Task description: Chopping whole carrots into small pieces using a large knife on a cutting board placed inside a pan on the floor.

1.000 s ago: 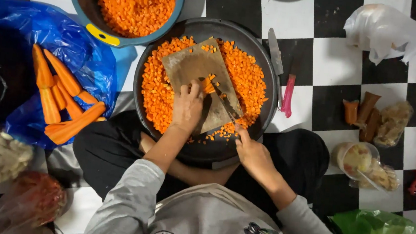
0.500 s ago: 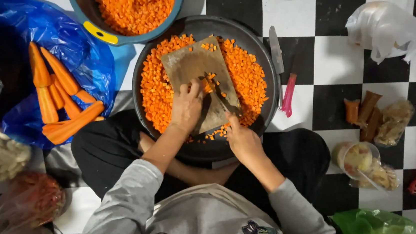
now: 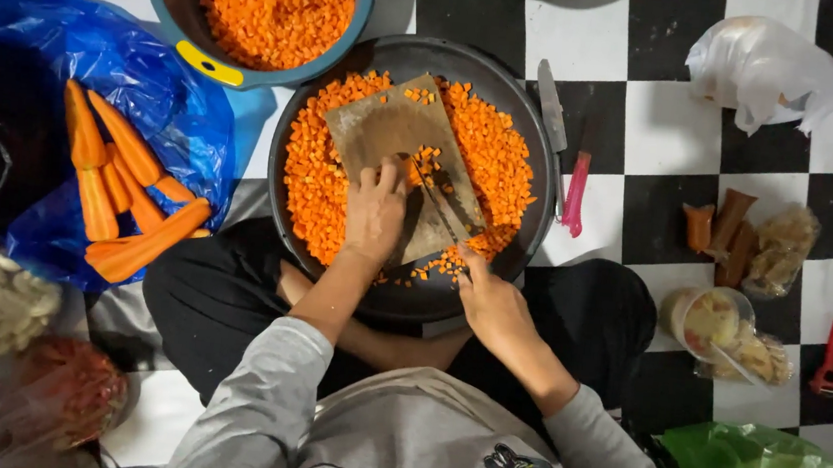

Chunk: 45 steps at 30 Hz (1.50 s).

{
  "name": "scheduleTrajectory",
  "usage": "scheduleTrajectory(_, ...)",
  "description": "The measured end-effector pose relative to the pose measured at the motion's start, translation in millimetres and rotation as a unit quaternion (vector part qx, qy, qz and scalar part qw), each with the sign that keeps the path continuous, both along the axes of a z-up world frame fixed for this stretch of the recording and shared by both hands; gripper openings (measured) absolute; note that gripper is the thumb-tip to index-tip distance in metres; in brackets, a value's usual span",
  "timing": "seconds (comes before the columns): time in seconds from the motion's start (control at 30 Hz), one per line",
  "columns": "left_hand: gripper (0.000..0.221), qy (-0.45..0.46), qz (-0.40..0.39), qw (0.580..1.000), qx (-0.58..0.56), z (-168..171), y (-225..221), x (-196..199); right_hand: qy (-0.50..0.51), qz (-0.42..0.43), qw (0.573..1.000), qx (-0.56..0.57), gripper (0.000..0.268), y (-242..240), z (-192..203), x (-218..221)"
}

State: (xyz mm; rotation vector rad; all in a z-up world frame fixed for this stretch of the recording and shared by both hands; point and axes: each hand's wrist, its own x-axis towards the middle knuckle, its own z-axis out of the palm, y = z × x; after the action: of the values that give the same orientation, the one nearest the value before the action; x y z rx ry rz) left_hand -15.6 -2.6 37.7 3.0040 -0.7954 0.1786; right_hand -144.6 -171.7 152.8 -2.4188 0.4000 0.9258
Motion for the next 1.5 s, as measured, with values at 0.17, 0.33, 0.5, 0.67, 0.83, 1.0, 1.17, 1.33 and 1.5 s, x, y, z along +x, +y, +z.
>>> scheduleTrajectory(0.17, 0.034, 0.008, -0.004, 1.000, 0.003, -5.4, 0.2, 3.3, 0.003, 0.025, 1.000, -0.018, 0.041, 1.5, -14.9, 10.4)
scheduleTrajectory(0.33, 0.041, -0.023, -0.001, 1.000, 0.017, -11.0, -2.3, 2.4, -0.105, 0.043, 0.993, -0.010, 0.040, 7.5, -33.7, 29.3)
scheduleTrajectory(0.5, 0.041, -0.073, 0.022, 0.996, -0.039, 0.0, -1.6, -1.4, -0.095, 0.030, 0.995, -0.013, 0.039, 3.2, -44.5, -1.5)
scheduleTrajectory(0.67, 0.050, -0.084, 0.019, 0.993, -0.075, -4.0, 1.0, -0.7, 0.013, -0.004, 1.000, -0.016, 0.038, 1.2, 1.5, -1.8)
scheduleTrajectory(0.83, 0.047, -0.089, 0.011, 0.993, -0.072, -5.4, 3.3, -0.4, -0.025, 0.000, 1.000, 0.017, 0.041, 9.0, 2.0, 2.1)
scheduleTrajectory(1.0, 0.043, -0.053, -0.006, 0.997, -0.050, -3.3, 3.5, 1.1, -0.051, 0.045, 0.998, -0.014, 0.045, 7.9, -19.4, 3.8)
scheduleTrajectory(1.17, 0.043, -0.073, -0.005, 0.995, -0.063, -19.5, 4.5, 3.5, -0.105, 0.049, 0.993, -0.010, 0.041, 16.2, -40.6, 21.8)
scheduleTrajectory(1.33, 0.044, -0.090, -0.005, 0.993, -0.081, -21.3, 6.7, -1.0, -0.107, 0.031, 0.994, -0.015, 0.038, 13.7, -29.5, -1.2)
scheduleTrajectory(1.5, 0.051, -0.069, 0.002, 0.994, -0.086, -8.5, 13.4, -3.3, 0.003, -0.007, 1.000, 0.018, 0.040, -3.7, -11.4, -23.6)
